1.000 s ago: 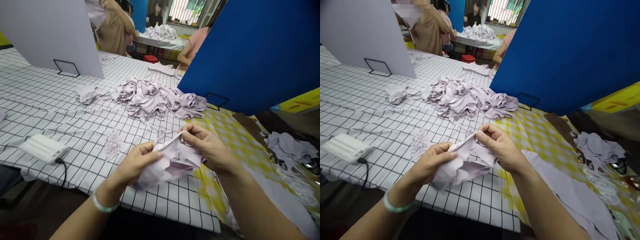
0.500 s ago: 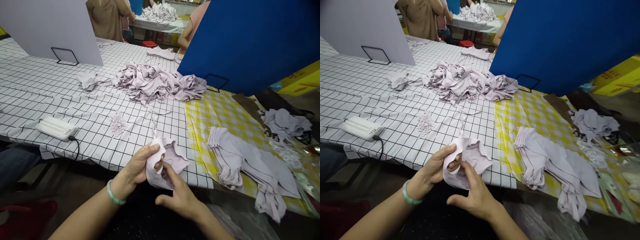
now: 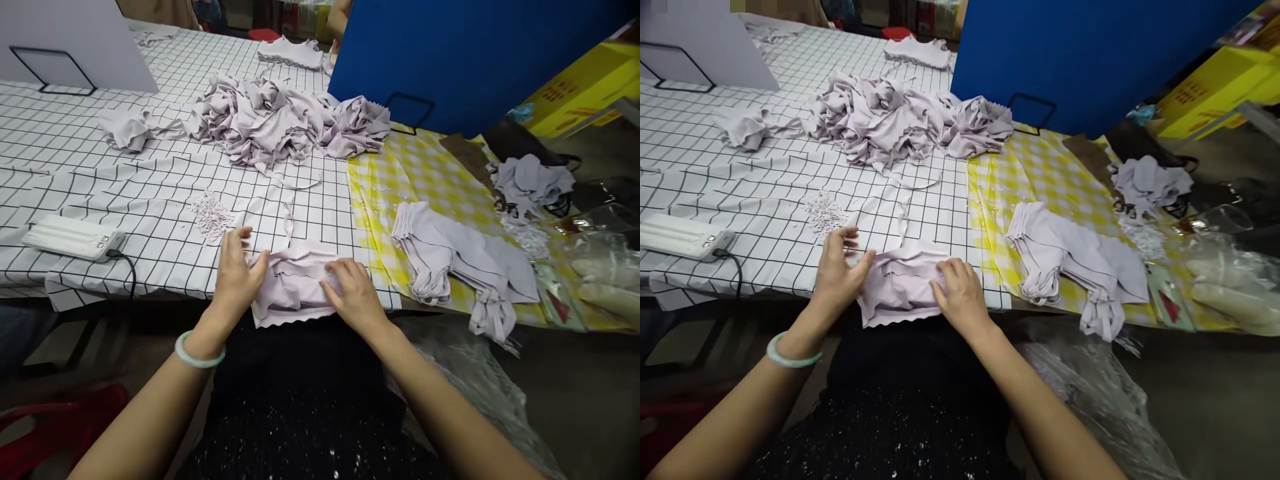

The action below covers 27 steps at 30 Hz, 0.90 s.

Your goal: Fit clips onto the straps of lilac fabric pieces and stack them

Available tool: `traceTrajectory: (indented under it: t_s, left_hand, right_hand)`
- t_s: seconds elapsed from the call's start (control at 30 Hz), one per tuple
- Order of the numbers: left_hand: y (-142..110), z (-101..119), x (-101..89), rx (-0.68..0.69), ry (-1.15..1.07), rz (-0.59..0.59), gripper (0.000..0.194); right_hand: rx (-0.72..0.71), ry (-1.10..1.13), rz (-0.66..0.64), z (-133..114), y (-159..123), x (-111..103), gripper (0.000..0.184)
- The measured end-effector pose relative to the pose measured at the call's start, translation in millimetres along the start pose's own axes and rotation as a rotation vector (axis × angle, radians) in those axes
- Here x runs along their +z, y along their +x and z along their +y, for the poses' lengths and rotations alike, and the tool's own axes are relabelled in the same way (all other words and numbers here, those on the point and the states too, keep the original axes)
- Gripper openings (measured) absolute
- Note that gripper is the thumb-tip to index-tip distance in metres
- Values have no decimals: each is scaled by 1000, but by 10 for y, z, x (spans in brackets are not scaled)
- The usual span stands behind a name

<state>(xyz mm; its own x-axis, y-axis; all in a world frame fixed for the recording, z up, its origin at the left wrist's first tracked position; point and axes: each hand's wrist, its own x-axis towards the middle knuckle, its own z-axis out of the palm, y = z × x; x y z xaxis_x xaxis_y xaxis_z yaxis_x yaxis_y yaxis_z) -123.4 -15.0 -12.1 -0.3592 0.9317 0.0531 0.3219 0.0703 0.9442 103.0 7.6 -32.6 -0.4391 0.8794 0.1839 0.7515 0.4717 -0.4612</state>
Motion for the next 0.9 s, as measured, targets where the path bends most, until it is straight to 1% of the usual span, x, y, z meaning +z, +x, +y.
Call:
traceTrajectory:
  t_s: [0.03, 0.07, 0.1, 0.13, 0.17, 0.2, 0.23, 0.27, 0.3, 0.37, 0.4, 0.47, 0.53, 0.57, 0.6, 0.63, 0.67, 0.7, 0.73, 0.77, 0.83, 0.87, 0.9]
  left_hand:
    - [8, -3, 88, 150, 154, 10, 37]
    - [19, -3, 193, 275, 274, -44, 39]
    - [37, 0, 305, 367, 359, -143, 38]
    - [64, 6, 412, 422, 411, -252, 33]
    - [102, 16, 503, 443, 432, -344, 25]
    - [150, 30, 568, 429, 417, -402, 17]
    - [207, 50, 602, 380, 366, -430, 10]
    - [270, 74, 607, 295, 275, -446, 6]
    - [335, 102, 584, 176, 147, -471, 7]
    - [453, 160, 490, -128, -182, -544, 13]
    - [500, 185, 436, -291, -352, -584, 15]
    - [557, 212, 344, -584, -639, -664, 14]
    - [575, 197, 291, -788, -821, -720, 13]
    - [575, 174, 275, -851, -880, -740, 15]
    - [573, 143, 263, -886, -921, -744, 17]
    - [572, 108, 250, -894, -948, -726, 18]
    - [575, 71, 234, -886, -963, -697, 18]
    - [582, 37, 215, -871, -970, -667, 18]
    - [593, 7, 191, -852, -970, -641, 18]
    - [607, -16, 165, -833, -966, -621, 17]
    - [641, -37, 115, -794, -949, -589, 16]
    - [657, -36, 94, -774, -937, -569, 16]
    - [672, -28, 78, -746, -926, -532, 14]
  right_hand:
    - [-4, -25, -19, 35, 68, 15, 16]
    - [-8, -23, -39, 75, 132, 15, 15]
    - [-3, 8, -55, 118, 194, 0, 15]
    - [21, 69, -69, 161, 254, -31, 15]
    - [72, 165, -80, 200, 313, -74, 14]
    - [141, 294, -90, 233, 371, -123, 14]
    - [217, 447, -102, 258, 431, -175, 16]
    - [288, 609, -120, 272, 491, -224, 19]
    - [345, 762, -142, 275, 554, -265, 23]
    - [413, 993, -200, 252, 687, -317, 31]
    - [441, 1063, -231, 234, 757, -327, 35]
    - [493, 1132, -287, 201, 896, -326, 38]
    - [498, 1120, -316, 189, 1016, -321, 36]
    - [470, 1070, -290, 187, 1056, -325, 33]
    - [427, 987, -219, 181, 1072, -336, 29]
    - [375, 877, -113, 166, 1057, -352, 25]
    - [321, 764, 3, 134, 1005, -369, 20]
    - [273, 673, 89, 84, 914, -380, 15]
    - [230, 625, 112, 15, 787, -378, 11]
    - [191, 615, 80, -70, 632, -356, 10]
    - [88, 686, -168, -267, 289, -235, 13]
    - [21, 681, -225, -367, 132, -137, 20]
    - [-44, 650, -246, -460, 0, -21, 34]
